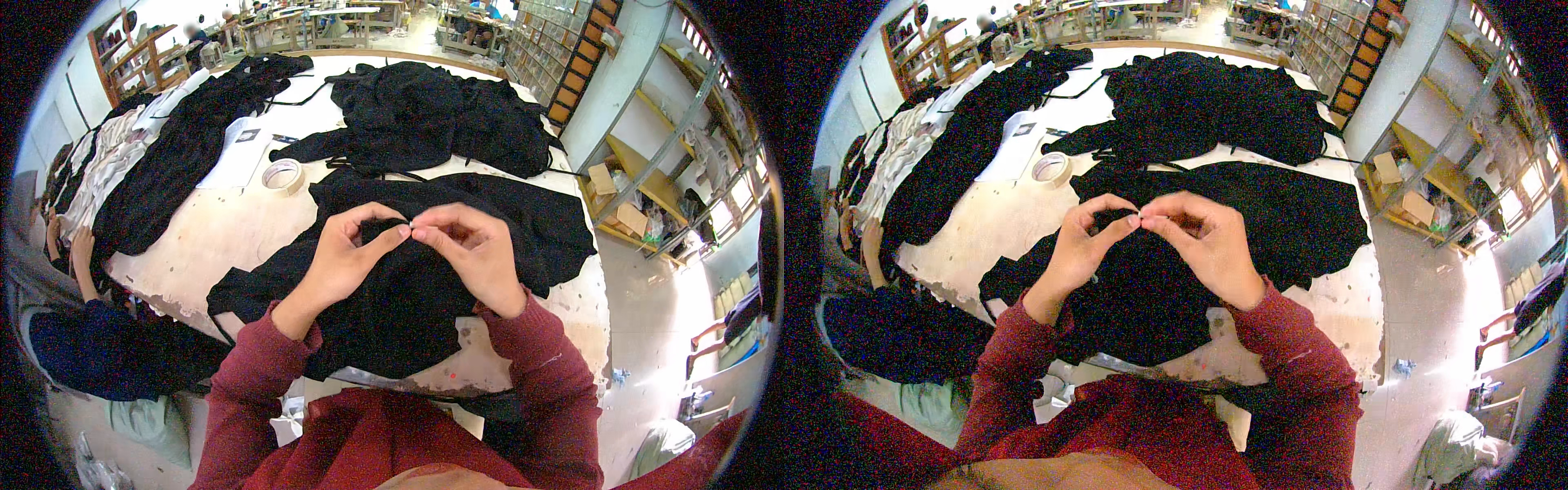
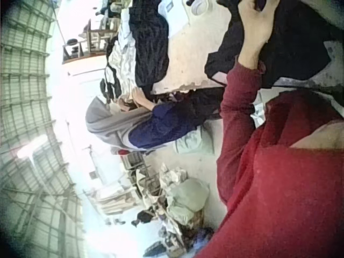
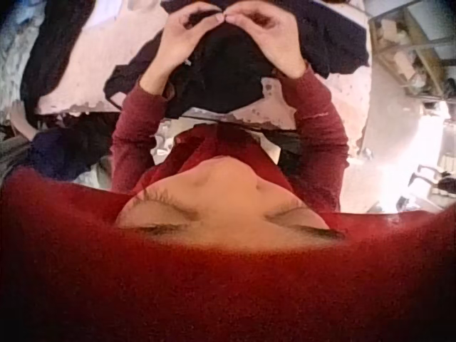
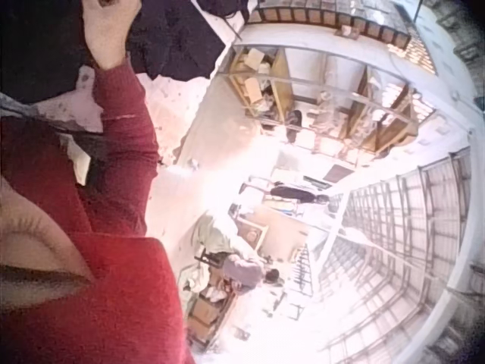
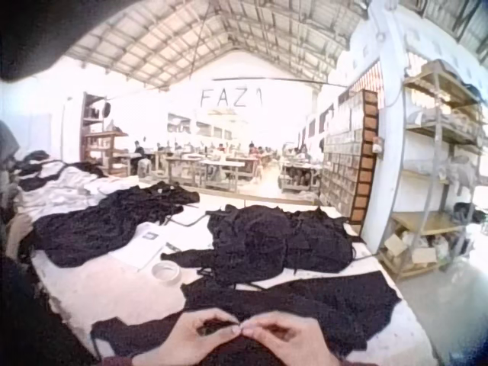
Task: The person applies small pieces of white tape to the inside of a black garment, smoothing each piece by hand. They repeatedly lift, turn, and press the fabric to secure the tape, then fold the garment and place it on the table.
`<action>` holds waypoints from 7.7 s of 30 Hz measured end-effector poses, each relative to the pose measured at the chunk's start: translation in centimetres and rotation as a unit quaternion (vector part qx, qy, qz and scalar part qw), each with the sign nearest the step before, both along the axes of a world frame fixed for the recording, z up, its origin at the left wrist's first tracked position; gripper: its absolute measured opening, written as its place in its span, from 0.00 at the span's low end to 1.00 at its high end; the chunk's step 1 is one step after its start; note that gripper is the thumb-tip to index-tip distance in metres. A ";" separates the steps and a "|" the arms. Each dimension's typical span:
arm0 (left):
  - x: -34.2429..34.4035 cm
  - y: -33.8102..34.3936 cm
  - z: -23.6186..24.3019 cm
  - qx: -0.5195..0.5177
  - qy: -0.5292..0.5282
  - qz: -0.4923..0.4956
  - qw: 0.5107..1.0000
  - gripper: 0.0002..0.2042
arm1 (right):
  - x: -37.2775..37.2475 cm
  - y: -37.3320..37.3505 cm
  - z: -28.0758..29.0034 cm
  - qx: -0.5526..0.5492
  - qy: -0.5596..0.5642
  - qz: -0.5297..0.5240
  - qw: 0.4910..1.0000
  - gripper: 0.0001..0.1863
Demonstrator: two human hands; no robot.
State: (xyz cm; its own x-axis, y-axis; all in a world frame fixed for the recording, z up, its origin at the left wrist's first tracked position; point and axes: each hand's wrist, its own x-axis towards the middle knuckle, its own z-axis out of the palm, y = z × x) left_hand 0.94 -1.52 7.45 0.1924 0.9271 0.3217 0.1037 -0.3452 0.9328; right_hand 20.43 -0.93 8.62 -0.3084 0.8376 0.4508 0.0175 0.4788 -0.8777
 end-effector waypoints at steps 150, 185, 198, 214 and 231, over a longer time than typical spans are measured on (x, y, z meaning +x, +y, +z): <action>-3.5 2.9 -1.9 0.080 -0.131 0.230 0.961 0.09 | 18.5 -0.6 -0.9 -0.037 -0.173 -0.104 0.979 0.18; -3.3 2.5 -3.8 0.037 -0.195 0.020 0.980 0.10 | 10.3 -2.4 -2.0 0.041 -0.174 -0.163 0.970 0.11; -5.0 2.6 -3.6 0.270 -0.099 -0.047 0.956 0.07 | 10.1 -2.3 -4.3 0.279 -0.150 -0.306 0.898 0.14; -6.2 3.6 -4.0 0.262 -0.310 0.187 0.894 0.14 | 9.6 -2.0 -3.9 0.311 -0.306 -0.257 0.862 0.21; 1.4 1.3 -5.2 0.447 0.124 -0.069 0.883 0.12 | 6.9 -5.0 -3.9 0.380 -0.331 -0.166 0.847 0.22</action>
